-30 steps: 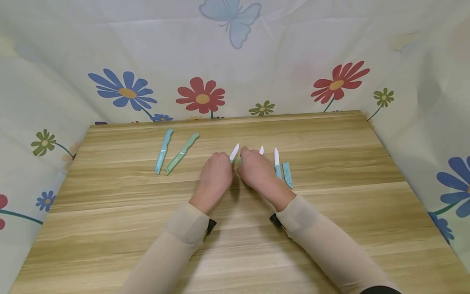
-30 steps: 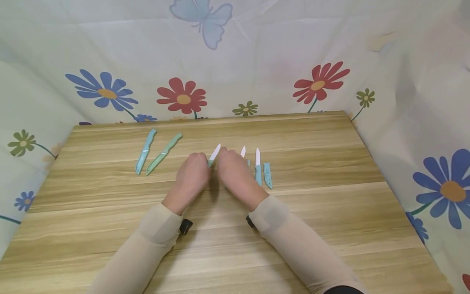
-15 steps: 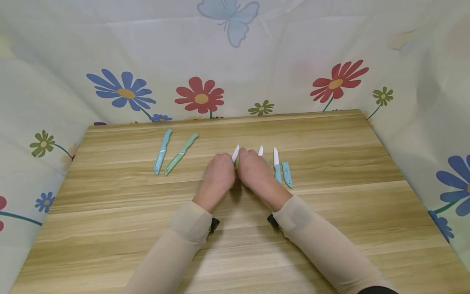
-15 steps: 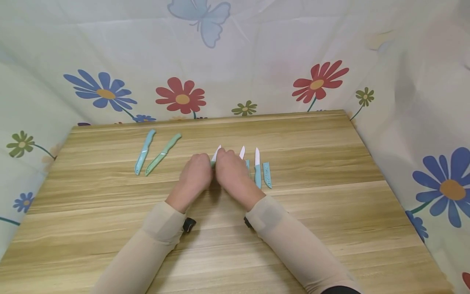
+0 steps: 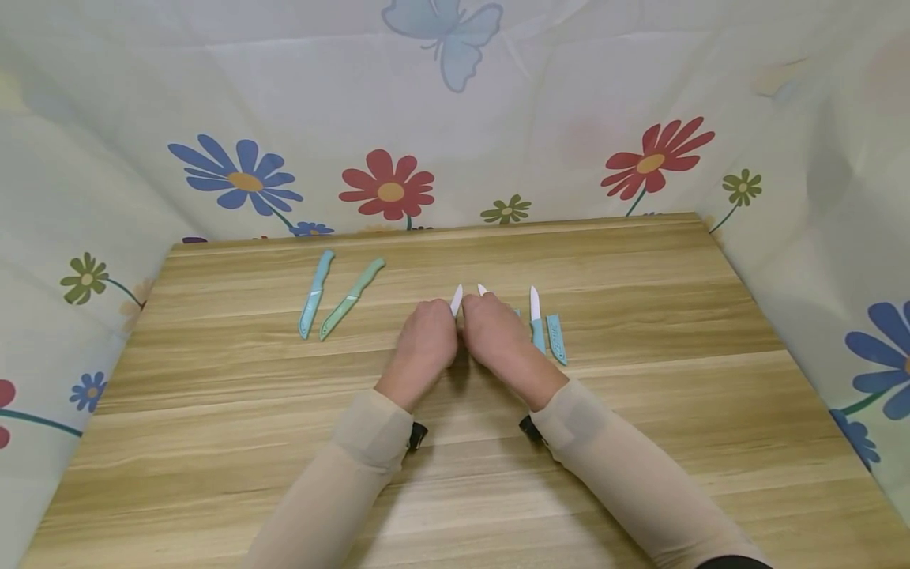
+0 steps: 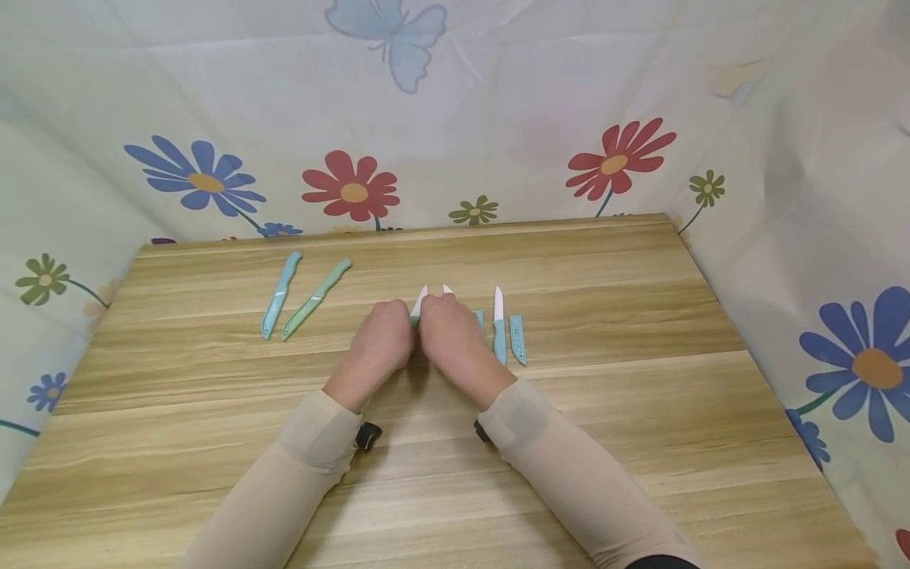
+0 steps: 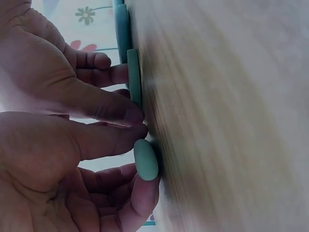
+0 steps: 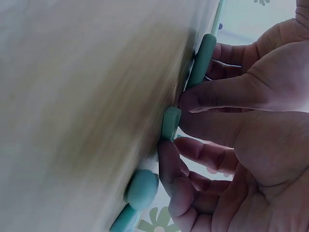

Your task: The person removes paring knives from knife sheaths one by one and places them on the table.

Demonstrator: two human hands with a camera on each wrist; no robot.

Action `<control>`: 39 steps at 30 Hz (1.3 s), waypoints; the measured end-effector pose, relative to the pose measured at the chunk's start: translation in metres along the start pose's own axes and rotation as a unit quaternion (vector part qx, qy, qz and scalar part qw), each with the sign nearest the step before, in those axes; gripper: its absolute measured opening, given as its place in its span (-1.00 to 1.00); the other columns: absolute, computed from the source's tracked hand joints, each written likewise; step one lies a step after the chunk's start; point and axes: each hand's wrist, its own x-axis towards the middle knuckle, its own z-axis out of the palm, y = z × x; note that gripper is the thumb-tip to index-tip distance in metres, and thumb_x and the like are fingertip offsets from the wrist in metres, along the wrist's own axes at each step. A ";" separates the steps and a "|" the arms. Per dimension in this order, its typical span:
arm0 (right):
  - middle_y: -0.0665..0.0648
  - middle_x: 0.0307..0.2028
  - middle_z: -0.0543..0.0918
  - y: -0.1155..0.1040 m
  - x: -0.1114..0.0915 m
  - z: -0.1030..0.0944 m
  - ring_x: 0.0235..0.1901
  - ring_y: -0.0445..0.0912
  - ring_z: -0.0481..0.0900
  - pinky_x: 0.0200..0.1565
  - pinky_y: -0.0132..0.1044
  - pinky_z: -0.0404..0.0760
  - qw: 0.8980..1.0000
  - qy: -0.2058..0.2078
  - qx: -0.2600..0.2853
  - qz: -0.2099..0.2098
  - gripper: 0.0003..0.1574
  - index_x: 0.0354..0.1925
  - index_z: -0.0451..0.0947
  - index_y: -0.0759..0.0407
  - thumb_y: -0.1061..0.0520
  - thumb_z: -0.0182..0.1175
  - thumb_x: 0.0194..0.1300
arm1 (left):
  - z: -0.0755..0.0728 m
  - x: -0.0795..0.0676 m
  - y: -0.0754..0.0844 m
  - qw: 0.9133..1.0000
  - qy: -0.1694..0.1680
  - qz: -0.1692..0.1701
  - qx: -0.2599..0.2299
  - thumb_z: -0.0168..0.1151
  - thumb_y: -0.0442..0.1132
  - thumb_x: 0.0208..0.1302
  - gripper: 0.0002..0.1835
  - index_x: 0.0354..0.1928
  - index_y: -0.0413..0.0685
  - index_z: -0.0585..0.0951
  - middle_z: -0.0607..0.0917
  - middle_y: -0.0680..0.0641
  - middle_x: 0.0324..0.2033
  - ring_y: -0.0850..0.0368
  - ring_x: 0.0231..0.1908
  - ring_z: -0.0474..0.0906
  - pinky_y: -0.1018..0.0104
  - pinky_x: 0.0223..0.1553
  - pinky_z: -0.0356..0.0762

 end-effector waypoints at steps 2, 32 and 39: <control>0.20 -0.20 0.65 0.000 0.000 0.000 -0.28 0.01 0.60 -0.25 -0.06 0.67 1.000 -0.007 0.000 0.006 -0.85 -0.09 0.64 0.21 0.15 0.19 0.57 | -0.001 -0.001 0.000 1.000 -0.003 0.002 -0.007 0.14 -0.47 0.42 -0.75 -0.47 -0.15 0.58 0.65 -0.17 -0.46 -0.01 -0.44 0.58 0.08 -0.36 0.66; 0.17 -0.25 0.63 0.006 -0.009 -0.006 -0.32 0.03 0.59 -0.30 -0.02 0.63 1.000 -0.015 0.008 0.005 -0.88 -0.24 0.61 0.14 0.22 0.16 0.51 | -0.002 -0.009 0.004 0.999 -0.035 0.013 -0.032 0.13 -0.45 0.47 -0.81 -0.39 -0.19 0.53 0.59 -0.17 -0.50 0.02 -0.54 0.51 0.22 -0.54 0.53; 0.13 -0.31 0.60 0.007 -0.009 -0.007 -0.40 0.02 0.56 -0.42 -0.12 0.57 1.000 -0.016 0.021 0.005 -0.81 -0.31 0.58 0.10 0.24 0.14 0.52 | -0.002 -0.008 0.005 0.998 -0.047 0.011 -0.030 0.15 -0.48 0.42 -0.82 -0.39 -0.18 0.53 0.58 -0.16 -0.50 0.04 -0.54 0.50 0.26 -0.55 0.50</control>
